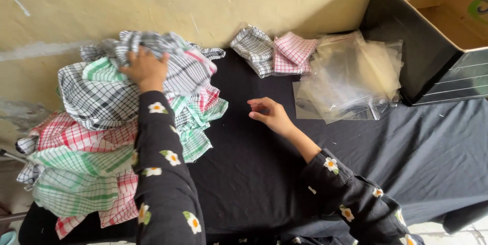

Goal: Folding checkered cloths and packaging them into individual plastic bags.

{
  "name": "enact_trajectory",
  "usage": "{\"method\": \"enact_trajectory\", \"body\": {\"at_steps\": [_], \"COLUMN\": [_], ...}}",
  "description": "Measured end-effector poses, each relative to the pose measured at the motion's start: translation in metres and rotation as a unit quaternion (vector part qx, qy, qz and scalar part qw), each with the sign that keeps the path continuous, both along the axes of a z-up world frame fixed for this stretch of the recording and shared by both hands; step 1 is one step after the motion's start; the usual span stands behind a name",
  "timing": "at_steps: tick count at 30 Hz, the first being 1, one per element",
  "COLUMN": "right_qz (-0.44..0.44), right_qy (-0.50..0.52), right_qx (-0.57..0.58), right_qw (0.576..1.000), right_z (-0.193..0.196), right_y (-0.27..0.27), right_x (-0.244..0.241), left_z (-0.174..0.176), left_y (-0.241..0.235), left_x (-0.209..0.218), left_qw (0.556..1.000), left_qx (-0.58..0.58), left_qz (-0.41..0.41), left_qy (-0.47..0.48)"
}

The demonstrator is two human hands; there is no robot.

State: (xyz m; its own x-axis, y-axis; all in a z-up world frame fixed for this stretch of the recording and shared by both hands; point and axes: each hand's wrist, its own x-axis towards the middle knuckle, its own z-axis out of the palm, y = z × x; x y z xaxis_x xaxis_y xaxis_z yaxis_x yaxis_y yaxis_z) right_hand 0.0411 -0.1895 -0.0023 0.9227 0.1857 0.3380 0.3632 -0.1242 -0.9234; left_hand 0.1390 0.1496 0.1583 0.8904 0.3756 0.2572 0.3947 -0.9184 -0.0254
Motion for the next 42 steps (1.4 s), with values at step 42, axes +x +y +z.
{"method": "enact_trajectory", "body": {"at_steps": [42], "right_qz": [-0.017], "right_qy": [0.189], "right_qx": [0.475], "right_qw": [0.859], "right_z": [0.016], "right_y": [-0.112], "right_x": [0.018], "left_z": [-0.151], "left_y": [-0.182], "left_x": [-0.140], "left_qw": [0.927], "left_qx": [-0.031], "left_qz": [-0.318], "left_qy": [-0.196]}}
